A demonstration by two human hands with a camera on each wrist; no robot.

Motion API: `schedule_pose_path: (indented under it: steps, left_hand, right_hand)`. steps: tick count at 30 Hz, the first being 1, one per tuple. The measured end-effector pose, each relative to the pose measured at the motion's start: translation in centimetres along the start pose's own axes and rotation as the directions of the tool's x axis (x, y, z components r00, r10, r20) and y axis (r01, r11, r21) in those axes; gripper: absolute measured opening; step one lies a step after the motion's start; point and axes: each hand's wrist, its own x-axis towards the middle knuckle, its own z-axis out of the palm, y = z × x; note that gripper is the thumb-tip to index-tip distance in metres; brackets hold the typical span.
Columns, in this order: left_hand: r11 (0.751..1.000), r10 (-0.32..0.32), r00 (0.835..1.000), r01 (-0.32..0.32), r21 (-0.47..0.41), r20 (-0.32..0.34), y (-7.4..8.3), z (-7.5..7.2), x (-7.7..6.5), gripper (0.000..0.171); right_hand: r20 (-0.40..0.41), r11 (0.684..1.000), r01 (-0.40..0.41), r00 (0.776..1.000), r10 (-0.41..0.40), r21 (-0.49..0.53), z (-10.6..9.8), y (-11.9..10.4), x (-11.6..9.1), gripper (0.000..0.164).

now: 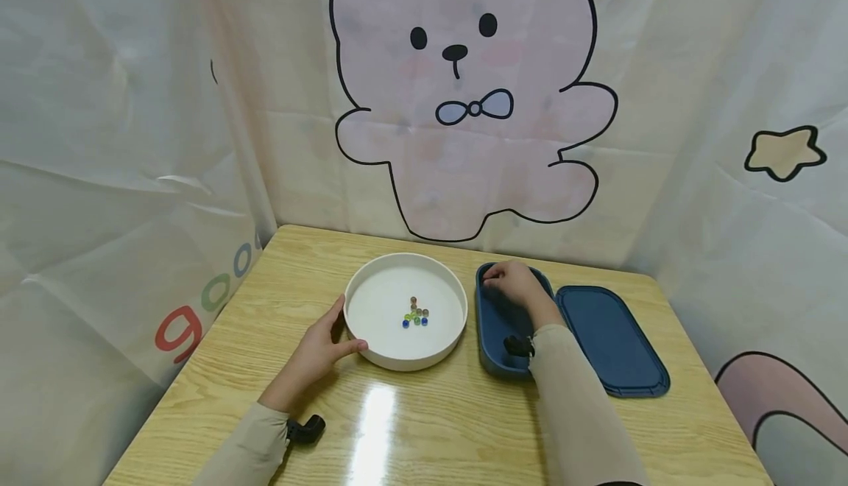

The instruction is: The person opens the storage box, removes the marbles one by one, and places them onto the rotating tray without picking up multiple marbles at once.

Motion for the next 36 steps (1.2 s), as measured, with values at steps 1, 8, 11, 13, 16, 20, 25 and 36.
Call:
schedule_pose_path:
  steps: [1,8,11,13,16,20,25,36]
  left_hand:
    - [1.0,0.001,1.0,-0.001,0.003,0.001,0.0,0.0,0.0,0.114]
    - [0.999,0.011,1.0,-0.011,0.031,-0.007,0.3,-0.1,-0.1,0.115]
    - [1.0,0.011,1.0,-0.011,0.024,-0.007,0.4,-0.1,-0.1,0.115]
    - [1.0,0.014,1.0,-0.014,0.025,-0.002,0.4,-0.2,-0.1,0.115]
    - [1.0,0.017,1.0,-0.017,0.023,-0.002,0.4,-0.2,-0.1,0.114]
    - [1.0,0.015,1.0,-0.015,0.015,0.003,0.4,-0.1,-0.1,0.113]
    - [1.0,0.012,1.0,-0.012,0.009,0.003,0.5,-0.2,-0.1,0.112]
    - [1.0,0.002,1.0,-0.002,0.025,0.004,0.6,-0.3,-0.2,0.113]
  right_hand:
    - [-0.014,1.0,-0.007,1.0,0.007,0.011,-0.2,-0.1,-0.3,0.019]
    - [-0.119,0.99,0.027,0.993,-0.01,0.138,-1.7,-1.7,-1.9,0.022]
    - [-0.149,0.989,0.053,0.988,-0.032,0.14,-2.1,-2.6,-2.3,0.023]
    - [-0.164,0.986,0.074,0.985,-0.049,0.148,-2.3,-3.2,-2.6,0.023]
    - [-0.179,0.98,0.1,0.981,-0.069,0.171,-2.5,-4.3,-3.0,0.024]
    - [-0.187,0.971,0.115,0.979,-0.076,0.212,-2.4,-5.4,-3.5,0.02]
    - [-0.176,0.953,0.139,0.98,-0.093,0.268,-2.0,-6.3,-3.3,0.017]
    - [-0.172,0.929,0.216,0.97,-0.17,0.3,-0.2,-8.8,-1.6,0.017]
